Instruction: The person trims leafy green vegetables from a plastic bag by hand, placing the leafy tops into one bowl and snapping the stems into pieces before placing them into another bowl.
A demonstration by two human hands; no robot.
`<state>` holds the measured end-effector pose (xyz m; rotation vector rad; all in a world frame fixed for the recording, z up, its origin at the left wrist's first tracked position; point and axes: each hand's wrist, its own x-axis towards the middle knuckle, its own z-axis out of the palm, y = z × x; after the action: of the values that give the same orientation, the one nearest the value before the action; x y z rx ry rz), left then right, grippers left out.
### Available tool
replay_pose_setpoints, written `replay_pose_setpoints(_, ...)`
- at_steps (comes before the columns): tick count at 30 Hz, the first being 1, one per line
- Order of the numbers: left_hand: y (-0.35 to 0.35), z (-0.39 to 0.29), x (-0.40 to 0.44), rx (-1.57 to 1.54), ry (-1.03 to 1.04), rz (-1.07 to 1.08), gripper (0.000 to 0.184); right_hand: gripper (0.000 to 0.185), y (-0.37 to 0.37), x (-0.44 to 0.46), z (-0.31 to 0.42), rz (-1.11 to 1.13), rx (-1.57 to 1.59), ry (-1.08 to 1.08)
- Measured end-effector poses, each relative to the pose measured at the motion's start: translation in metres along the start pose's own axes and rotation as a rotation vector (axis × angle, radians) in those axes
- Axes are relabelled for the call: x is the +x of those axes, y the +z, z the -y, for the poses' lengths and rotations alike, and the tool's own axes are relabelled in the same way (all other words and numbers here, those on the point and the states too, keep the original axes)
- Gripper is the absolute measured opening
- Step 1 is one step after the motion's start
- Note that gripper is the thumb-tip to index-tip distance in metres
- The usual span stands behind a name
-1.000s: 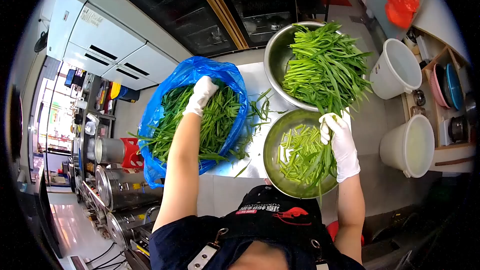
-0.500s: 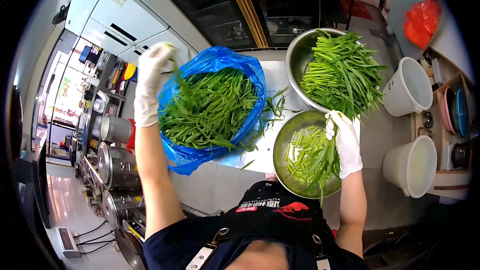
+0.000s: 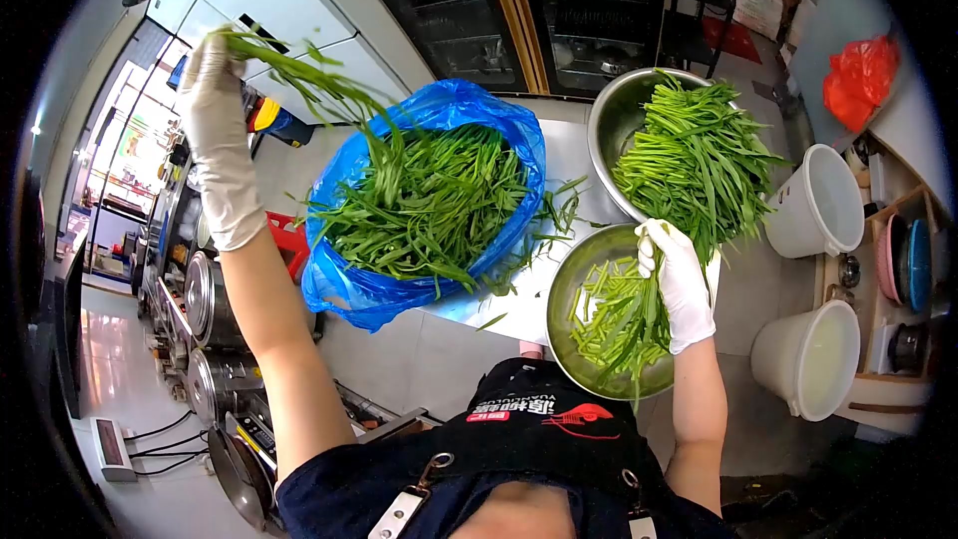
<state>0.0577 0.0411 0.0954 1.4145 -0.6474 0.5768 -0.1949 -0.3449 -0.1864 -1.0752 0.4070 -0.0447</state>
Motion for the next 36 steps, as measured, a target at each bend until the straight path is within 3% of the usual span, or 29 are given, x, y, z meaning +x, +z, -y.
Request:
replay_pose_setpoints(2, 0.002, -0.016, 0.008, -0.126, -0.018, -0.051, 0.026, 0.024, 0.001, 0.000, 0.000, 0.002, 0.013, 0.001)
replay_pose_setpoints(5, 0.009, -0.018, -0.017, 0.465, -0.114, 0.074, 0.027, 0.023, 0.003, -0.001, 0.003, 0.009, 0.033, -0.008)
replay_pose_setpoints(6, 0.002, 0.002, -0.026, 0.568, -0.289, 0.186, 0.023, 0.023, 0.005, -0.001, 0.003, 0.019, 0.032, -0.012)
replay_pose_setpoints(9, -0.012, 0.048, -0.070, 0.509, -0.600, 0.196, 0.019, 0.023, 0.014, -0.001, 0.003, 0.041, -0.026, -0.007)
replay_pose_setpoints(11, -0.030, 0.070, -0.097, 0.324, -0.668, 0.131, 0.021, 0.022, 0.027, 0.001, 0.005, 0.081, -0.120, -0.022)
replay_pose_setpoints(15, -0.045, 0.068, -0.142, 0.249, -0.708, 0.072, 0.024, 0.017, 0.068, 0.013, 0.010, 0.161, -0.380, -0.031)
replay_pose_setpoints(17, -0.045, 0.059, -0.159, 0.219, -0.719, 0.022, 0.022, 0.019, 0.095, 0.022, 0.006, 0.191, -0.633, -0.223)
replay_pose_setpoints(25, -0.046, 0.032, -0.202, 0.415, -0.651, 0.058, 0.022, 0.015, 0.190, 0.032, 0.008, 0.423, -0.708, -0.450)
replay_pose_setpoints(29, -0.035, 0.019, -0.218, 0.384, -0.607, 0.083, 0.023, 0.016, 0.229, 0.034, 0.002, 0.467, -0.767, -0.841)
replay_pose_setpoints(33, -0.022, 0.016, -0.229, 0.439, -0.473, 0.144, 0.021, 0.023, 0.257, 0.035, -0.004, 0.509, -0.913, -1.100)
replay_pose_setpoints(36, -0.012, 0.018, -0.236, 0.358, -0.514, 0.031, 0.020, 0.025, 0.263, 0.037, -0.008, 0.524, -0.984, -1.207)
